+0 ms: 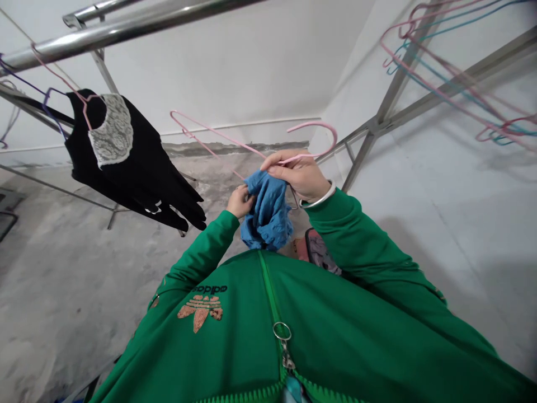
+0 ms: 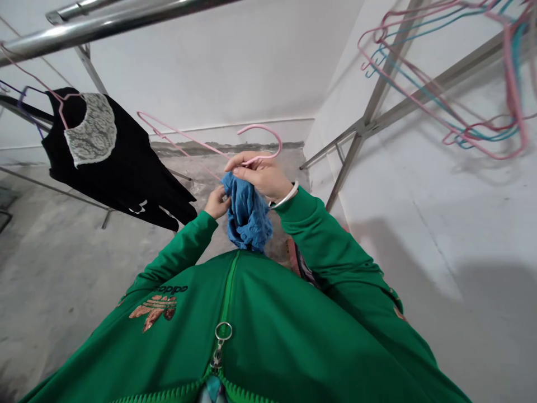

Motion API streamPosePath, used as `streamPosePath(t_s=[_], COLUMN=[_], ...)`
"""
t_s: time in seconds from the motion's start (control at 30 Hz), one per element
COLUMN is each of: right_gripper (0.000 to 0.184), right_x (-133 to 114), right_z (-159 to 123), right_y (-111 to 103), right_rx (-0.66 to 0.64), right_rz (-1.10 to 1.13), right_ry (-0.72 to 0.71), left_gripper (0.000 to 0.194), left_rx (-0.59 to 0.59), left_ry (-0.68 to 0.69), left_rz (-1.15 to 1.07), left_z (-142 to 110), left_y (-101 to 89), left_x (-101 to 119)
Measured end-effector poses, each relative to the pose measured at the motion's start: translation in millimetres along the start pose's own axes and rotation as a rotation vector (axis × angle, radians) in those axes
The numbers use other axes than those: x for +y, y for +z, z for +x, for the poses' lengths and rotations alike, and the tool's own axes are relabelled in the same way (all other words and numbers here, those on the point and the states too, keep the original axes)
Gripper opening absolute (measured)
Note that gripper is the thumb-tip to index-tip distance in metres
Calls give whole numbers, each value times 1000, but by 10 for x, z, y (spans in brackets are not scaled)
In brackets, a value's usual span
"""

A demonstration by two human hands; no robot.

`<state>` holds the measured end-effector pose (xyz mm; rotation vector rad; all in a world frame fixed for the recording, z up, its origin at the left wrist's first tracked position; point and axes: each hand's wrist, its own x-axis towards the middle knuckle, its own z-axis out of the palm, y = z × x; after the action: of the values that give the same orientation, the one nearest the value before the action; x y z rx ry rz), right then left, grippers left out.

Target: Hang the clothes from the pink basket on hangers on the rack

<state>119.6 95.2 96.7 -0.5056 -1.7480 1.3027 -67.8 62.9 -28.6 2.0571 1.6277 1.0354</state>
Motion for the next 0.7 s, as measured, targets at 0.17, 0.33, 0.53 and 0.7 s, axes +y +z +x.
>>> streamPosePath(t_s=[0.17,0.33,0.53,0.7], right_gripper=[10,13,14,13], right_x=[208,374,395,467], right_z=[60,102,123,138], right_y=[-204,-289,-219,-162], right_rx=[144,171,130,113], right_rz=[-150,-252,-366,-395], right_ry=[25,44,42,51], left_gripper=[21,26,10,19], left_rx=[358,511,230,260], left_ry=[-163,-226,-281,-265], left_rz=[113,68,138,137], left_z=[30,78,100,145], left_y=[-433,-748,-915,-926], left_x=[-50,56,136,51])
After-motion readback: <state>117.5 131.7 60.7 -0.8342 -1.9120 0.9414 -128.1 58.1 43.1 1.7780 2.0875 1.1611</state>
